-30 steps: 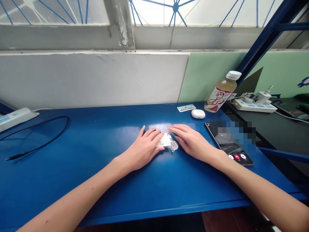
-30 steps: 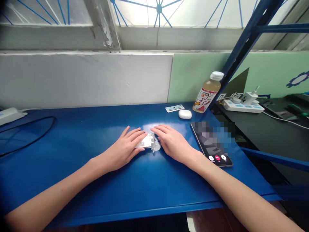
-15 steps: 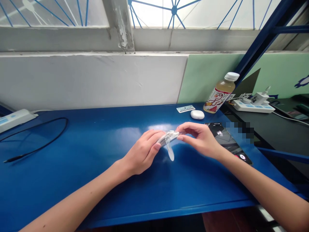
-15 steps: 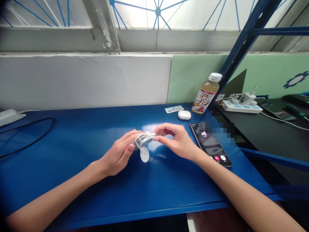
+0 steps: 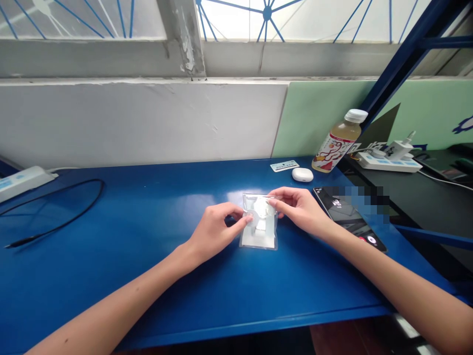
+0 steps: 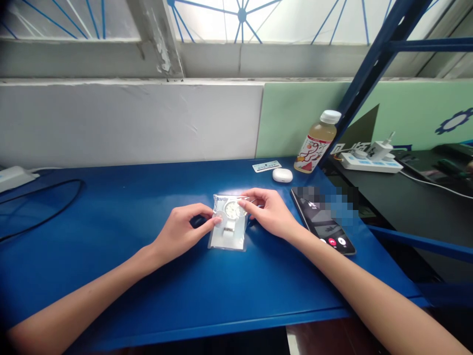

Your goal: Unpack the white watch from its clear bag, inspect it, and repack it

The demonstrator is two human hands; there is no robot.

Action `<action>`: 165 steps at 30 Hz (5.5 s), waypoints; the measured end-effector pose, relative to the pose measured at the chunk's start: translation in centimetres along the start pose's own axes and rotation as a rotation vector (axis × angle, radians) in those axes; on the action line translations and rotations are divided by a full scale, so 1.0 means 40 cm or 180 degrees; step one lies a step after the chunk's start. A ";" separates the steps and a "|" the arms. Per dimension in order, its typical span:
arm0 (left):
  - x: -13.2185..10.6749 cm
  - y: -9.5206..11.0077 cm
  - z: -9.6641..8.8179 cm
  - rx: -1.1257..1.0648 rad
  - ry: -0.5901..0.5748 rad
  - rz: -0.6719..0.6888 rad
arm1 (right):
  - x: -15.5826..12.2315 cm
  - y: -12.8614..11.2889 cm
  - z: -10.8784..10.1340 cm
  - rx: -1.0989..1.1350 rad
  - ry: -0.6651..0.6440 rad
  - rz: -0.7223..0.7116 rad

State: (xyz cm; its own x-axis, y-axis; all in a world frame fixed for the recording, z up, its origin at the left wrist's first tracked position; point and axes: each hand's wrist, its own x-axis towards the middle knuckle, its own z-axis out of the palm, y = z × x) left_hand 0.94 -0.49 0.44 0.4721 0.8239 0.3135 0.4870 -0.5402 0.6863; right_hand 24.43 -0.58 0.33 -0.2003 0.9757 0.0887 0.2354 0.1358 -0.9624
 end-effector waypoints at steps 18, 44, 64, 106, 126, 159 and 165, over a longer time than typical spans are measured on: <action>0.011 -0.037 -0.025 0.0841 0.0150 -0.0177 | 0.001 0.029 -0.010 -0.1797 0.0252 -0.0494; 0.001 -0.034 -0.022 0.1257 -0.0997 0.0338 | -0.026 -0.008 -0.054 -0.2799 -0.1138 -0.0930; 0.009 -0.053 -0.014 0.1094 -0.0453 0.0006 | -0.026 -0.010 -0.062 -0.2817 -0.1360 -0.0633; 0.013 -0.048 -0.065 0.1098 -0.1133 0.0196 | -0.012 -0.018 -0.062 -0.2696 -0.0980 -0.1280; 0.008 -0.036 -0.059 0.1157 -0.1067 0.0284 | -0.013 -0.017 -0.077 -0.2510 -0.1108 -0.0948; -0.002 -0.016 -0.044 0.1383 -0.1214 0.0473 | -0.016 -0.020 -0.076 -0.2699 -0.1153 -0.1087; 0.001 -0.016 -0.044 0.1482 -0.1359 0.0423 | -0.018 -0.032 -0.070 -0.2809 -0.1239 -0.1422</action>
State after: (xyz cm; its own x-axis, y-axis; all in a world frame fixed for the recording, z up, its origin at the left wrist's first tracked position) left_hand -0.64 0.20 1.16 0.7545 0.6559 0.0217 0.6267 -0.7299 0.2729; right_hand 26.96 -0.99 2.22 -0.6929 0.7054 0.1494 0.6405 0.6973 -0.3218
